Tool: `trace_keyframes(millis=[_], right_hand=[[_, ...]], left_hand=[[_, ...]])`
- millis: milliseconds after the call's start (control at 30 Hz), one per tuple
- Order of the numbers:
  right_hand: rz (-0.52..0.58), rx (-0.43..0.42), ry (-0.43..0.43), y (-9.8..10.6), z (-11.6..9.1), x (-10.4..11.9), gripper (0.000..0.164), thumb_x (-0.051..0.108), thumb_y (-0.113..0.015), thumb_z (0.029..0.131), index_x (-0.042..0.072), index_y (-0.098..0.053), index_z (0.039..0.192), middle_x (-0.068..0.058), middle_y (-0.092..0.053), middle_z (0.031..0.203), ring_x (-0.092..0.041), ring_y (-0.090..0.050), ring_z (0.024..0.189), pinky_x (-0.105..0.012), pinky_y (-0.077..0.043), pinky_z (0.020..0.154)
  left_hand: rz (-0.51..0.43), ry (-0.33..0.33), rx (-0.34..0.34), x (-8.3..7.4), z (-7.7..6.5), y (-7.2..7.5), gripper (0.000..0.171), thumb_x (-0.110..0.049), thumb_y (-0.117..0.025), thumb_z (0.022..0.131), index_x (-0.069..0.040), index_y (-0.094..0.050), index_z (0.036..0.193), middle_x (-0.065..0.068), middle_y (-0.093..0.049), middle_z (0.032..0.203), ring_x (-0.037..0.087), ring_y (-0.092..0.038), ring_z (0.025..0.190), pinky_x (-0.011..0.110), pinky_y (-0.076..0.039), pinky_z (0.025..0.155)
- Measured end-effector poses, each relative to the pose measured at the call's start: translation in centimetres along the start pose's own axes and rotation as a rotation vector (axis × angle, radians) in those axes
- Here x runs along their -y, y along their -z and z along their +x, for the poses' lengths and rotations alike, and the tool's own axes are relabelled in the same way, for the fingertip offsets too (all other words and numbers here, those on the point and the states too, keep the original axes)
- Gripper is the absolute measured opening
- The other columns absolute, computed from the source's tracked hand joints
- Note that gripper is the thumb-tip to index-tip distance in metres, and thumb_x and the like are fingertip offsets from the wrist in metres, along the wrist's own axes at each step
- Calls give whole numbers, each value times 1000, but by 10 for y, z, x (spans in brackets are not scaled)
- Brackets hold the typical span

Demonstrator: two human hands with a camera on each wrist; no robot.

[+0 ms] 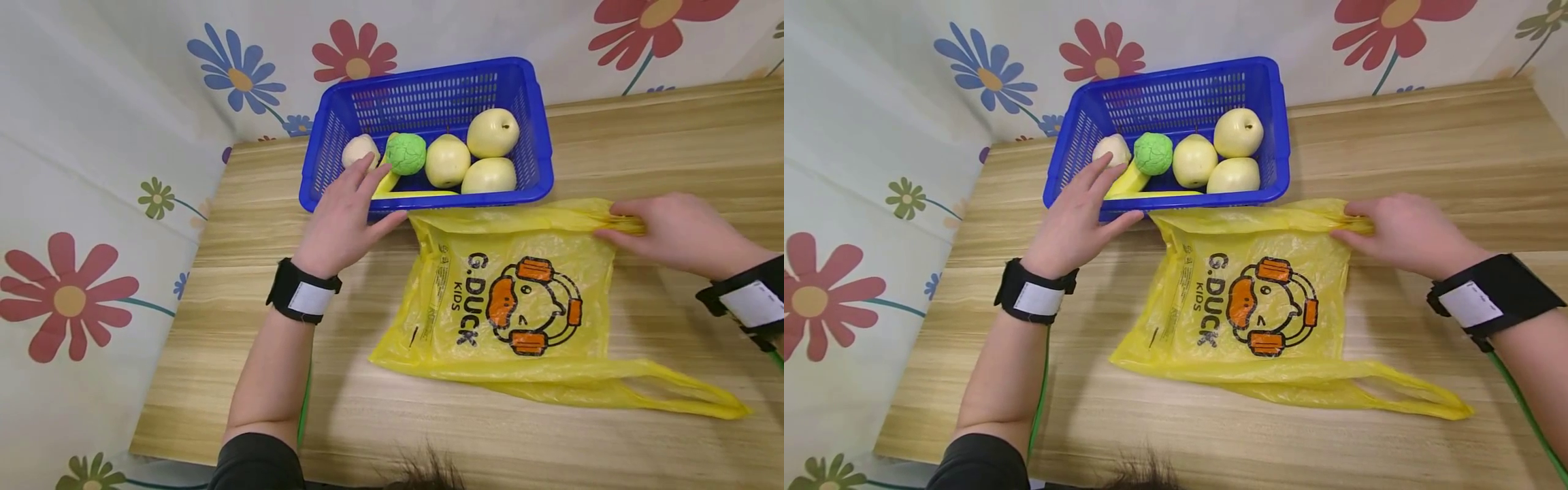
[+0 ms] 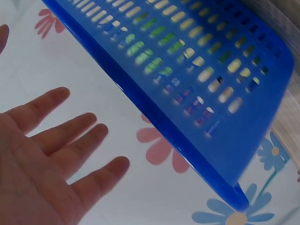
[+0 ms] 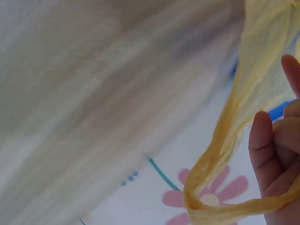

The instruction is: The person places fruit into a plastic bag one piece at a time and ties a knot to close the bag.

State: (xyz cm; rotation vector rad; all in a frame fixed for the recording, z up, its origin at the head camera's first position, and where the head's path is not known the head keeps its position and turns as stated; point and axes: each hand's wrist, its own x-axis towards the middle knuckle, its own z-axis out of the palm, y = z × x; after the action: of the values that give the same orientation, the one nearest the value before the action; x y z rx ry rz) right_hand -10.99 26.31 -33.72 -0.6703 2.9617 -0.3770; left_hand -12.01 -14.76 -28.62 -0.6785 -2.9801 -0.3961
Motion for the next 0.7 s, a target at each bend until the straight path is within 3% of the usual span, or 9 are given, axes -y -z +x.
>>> trace_keyframes(millis=[100, 200, 267, 333, 400, 533, 700], right_hand=[[2, -28, 25, 11, -7, 9, 39, 26, -74, 86, -9, -68, 103, -16, -66, 68, -21, -58, 53, -44, -50, 56], [16, -48, 40, 24, -13, 22, 36, 21, -78, 82, -8, -70, 101, 0, -53, 51, -11, -42, 41, -31, -40, 45], [41, -65, 45, 31, -16, 29, 34, 17, -80, 80, -9, -71, 100, 6, -45, 47, -8, -34, 38, -27, -33, 42], [74, -91, 55, 38, -18, 34, 30, 13, -82, 77, -7, -72, 97, 3, -52, 51, -7, -32, 38, -24, -32, 42], [106, -124, 99, 42, -17, 38, 22, 11, -83, 75, 0, -74, 93, 3, -57, 56, -6, -32, 39, -22, -31, 42], [140, -178, 162, 46, -14, 41, 14, 11, -83, 76, 9, -73, 86, 6, -60, 65, -4, -34, 40, -19, -28, 42], [127, -208, 166, 44, -7, 42, 17, 13, -81, 78, 5, -74, 91, 9, -53, 55, -4, -32, 39, -21, -26, 42]], left_hand=[[-42, -128, -29, -12, 2, -1, 65, -46, -61, 94, -5, -45, 143, 17, -37, 150, 28, -35, 137, 40, -26, 112], [-86, -260, -34, -29, 6, -4, 61, -43, -62, 94, -5, -49, 140, 16, -42, 146, 27, -40, 134, 36, -28, 111], [-106, -329, -18, -41, 8, -7, 61, -44, -63, 93, -6, -50, 140, 14, -44, 145, 26, -42, 132, 33, -29, 110], [-116, -376, 11, -52, 12, -10, 62, -46, -63, 93, -8, -51, 140, 12, -45, 144, 24, -44, 131, 33, -30, 109], [-111, -400, 51, -61, 17, -13, 63, -49, -62, 92, -10, -50, 140, 10, -48, 142, 22, -46, 129, 33, -32, 107], [-102, -394, 135, -70, 25, -17, 65, -51, -60, 92, -13, -48, 142, 5, -56, 131, 16, -54, 114, 30, -44, 92], [-102, -371, 202, -73, 30, -20, 45, -44, -56, 97, -16, -56, 133, -2, -64, 113, 8, -59, 92, 26, -47, 75]])
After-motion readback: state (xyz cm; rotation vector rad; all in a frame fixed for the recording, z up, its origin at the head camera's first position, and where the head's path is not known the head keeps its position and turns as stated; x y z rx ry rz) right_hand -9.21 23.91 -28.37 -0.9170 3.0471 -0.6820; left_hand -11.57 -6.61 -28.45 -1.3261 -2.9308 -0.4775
